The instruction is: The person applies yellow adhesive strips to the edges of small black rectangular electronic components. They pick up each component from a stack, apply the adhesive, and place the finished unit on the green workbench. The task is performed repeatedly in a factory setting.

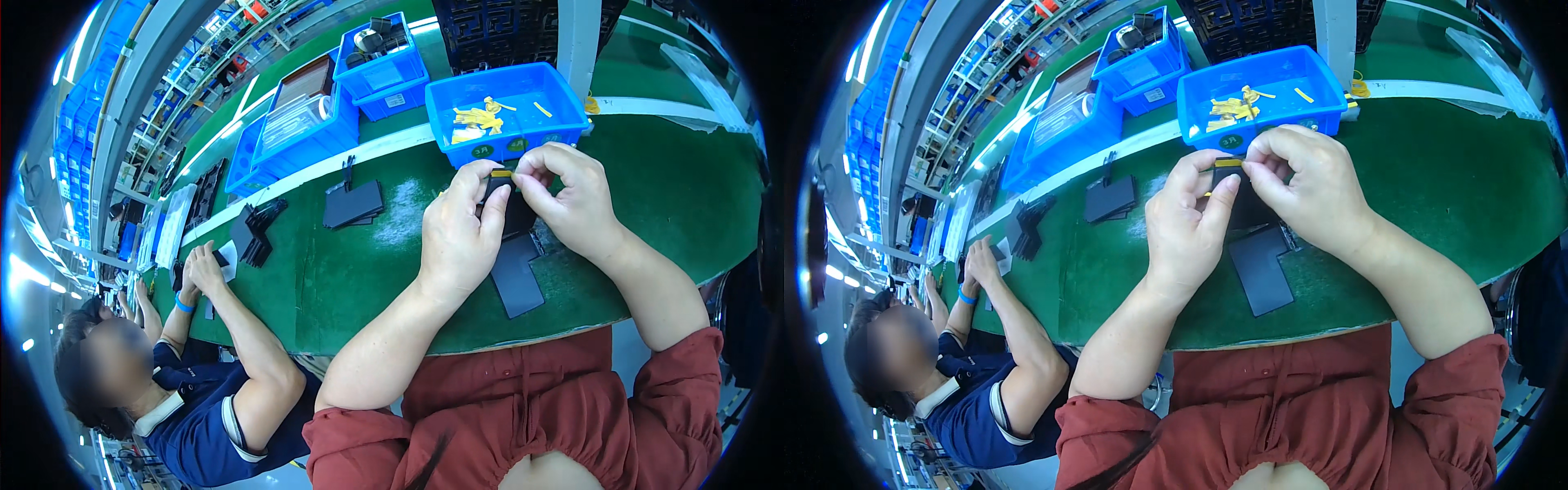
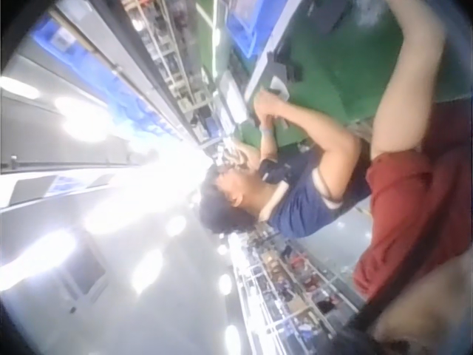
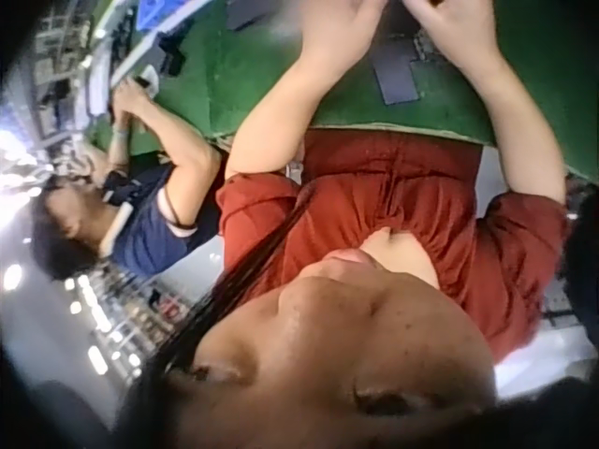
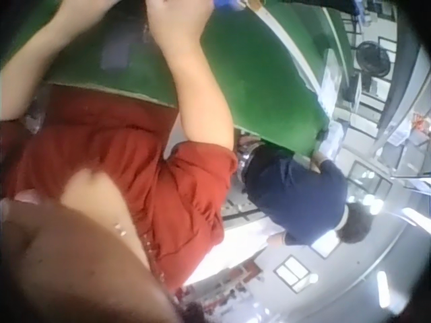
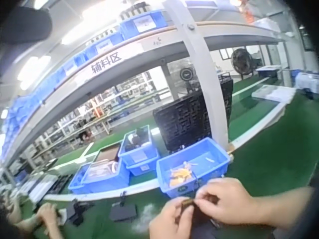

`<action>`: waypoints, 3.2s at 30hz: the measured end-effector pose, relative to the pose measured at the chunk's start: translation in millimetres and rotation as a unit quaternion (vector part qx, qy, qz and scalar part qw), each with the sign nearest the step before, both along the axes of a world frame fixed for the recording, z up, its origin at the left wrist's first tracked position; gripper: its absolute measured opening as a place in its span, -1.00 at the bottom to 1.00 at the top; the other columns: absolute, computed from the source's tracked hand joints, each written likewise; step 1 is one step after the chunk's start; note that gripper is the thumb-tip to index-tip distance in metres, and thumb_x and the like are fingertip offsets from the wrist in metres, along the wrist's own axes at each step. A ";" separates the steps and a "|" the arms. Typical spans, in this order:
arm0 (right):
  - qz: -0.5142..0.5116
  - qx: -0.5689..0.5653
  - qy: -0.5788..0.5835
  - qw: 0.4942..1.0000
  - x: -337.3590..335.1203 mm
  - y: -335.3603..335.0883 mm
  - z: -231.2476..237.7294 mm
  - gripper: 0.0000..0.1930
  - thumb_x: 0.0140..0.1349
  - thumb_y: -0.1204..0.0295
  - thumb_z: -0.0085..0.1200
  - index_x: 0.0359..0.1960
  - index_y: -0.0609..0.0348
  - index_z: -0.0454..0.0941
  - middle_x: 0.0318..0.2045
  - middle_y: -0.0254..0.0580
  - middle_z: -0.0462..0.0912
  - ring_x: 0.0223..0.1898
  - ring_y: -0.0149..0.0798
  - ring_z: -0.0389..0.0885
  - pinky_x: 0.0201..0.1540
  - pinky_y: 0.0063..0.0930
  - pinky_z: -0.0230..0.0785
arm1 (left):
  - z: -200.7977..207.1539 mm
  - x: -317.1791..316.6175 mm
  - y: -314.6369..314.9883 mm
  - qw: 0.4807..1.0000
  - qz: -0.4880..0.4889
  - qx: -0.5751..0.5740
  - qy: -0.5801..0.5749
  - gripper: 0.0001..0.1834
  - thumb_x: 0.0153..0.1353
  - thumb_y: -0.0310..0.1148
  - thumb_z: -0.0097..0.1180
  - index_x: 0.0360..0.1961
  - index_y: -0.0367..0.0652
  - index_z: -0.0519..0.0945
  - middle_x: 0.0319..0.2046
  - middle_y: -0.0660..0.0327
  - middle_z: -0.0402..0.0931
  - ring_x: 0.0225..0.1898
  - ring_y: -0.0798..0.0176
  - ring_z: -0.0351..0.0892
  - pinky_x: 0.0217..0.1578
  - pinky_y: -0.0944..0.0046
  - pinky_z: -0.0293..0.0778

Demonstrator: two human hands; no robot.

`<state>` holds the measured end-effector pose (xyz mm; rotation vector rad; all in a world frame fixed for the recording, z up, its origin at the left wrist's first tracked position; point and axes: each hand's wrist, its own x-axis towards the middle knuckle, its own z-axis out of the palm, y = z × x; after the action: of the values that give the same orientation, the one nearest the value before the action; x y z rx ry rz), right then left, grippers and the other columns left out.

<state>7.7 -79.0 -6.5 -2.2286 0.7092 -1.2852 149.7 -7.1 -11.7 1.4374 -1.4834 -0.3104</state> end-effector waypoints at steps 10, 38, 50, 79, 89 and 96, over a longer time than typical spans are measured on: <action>0.076 0.109 0.017 0.991 -1.0 -3.1 -3.5 -0.94 0.00 0.54 0.10 -0.48 0.27 0.52 -0.59 -0.27 0.49 -0.57 -0.44 0.46 -0.48 -0.58 0.35 | -10.9 142.5 -31.0 0.961 0.245 -0.036 0.125 -0.78 0.15 -0.36 0.00 -0.31 -0.32 0.56 -0.43 0.14 0.57 -0.38 0.35 0.49 -0.28 0.32 0.42; 0.112 0.296 0.051 0.947 -0.2 -13.6 -12.6 -0.82 0.09 0.49 0.05 -0.29 0.32 0.58 -0.48 -0.24 0.60 -0.45 -0.44 0.54 -0.32 -0.55 0.41 | 2.4 45.2 -21.0 0.986 -0.044 0.154 -0.055 -0.89 0.04 -0.51 0.13 -0.38 -0.30 0.58 -0.45 0.21 0.57 -0.43 0.41 0.52 -0.35 0.43 0.44; 0.098 0.231 0.083 0.964 0.0 -13.2 -9.4 -0.83 0.09 0.49 0.09 -0.29 0.29 0.58 -0.40 -0.21 0.58 -0.38 -0.41 0.54 -0.27 -0.54 0.42 | -17.3 69.5 -31.7 0.934 -0.120 0.096 -0.322 -0.69 -0.10 -0.55 0.21 -0.24 -0.19 0.56 -0.24 0.12 0.47 -0.11 0.04 0.44 -0.06 0.16 0.38; 0.125 0.129 0.140 0.974 1.7 -10.3 -11.2 -0.85 0.00 0.51 0.09 -0.36 0.28 0.59 -0.45 -0.10 0.58 -0.41 -0.20 0.59 -0.28 -0.38 0.45 | -7.8 69.3 -39.1 0.924 -0.106 0.209 -0.303 -0.78 -0.10 -0.54 0.21 -0.35 -0.28 0.52 -0.31 0.08 0.48 -0.21 0.08 0.51 -0.17 0.20 0.43; 0.123 0.099 0.166 0.973 1.0 -7.1 -10.8 -0.86 0.01 0.53 0.09 -0.36 0.28 0.58 -0.46 -0.11 0.57 -0.40 -0.19 0.58 -0.27 -0.37 0.45 | -5.7 67.7 -32.2 0.911 -0.095 0.231 -0.329 -0.80 -0.08 -0.47 0.24 -0.40 -0.24 0.51 -0.35 0.08 0.47 -0.26 0.03 0.50 -0.22 0.14 0.42; 0.121 0.047 0.183 0.974 -0.4 -8.5 -13.2 -0.85 0.00 0.51 0.10 -0.35 0.25 0.57 -0.44 -0.13 0.55 -0.36 -0.14 0.55 -0.24 -0.31 0.42 | -7.7 62.6 -27.0 0.926 -0.075 0.254 -0.268 -0.79 -0.03 -0.46 0.20 -0.32 -0.24 0.53 -0.38 0.02 0.54 -0.28 -0.02 0.53 -0.25 0.10 0.42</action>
<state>7.3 -87.5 -19.7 -2.4108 0.5872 -0.7168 212.3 -34.1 -19.4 1.9261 -2.0671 -0.4436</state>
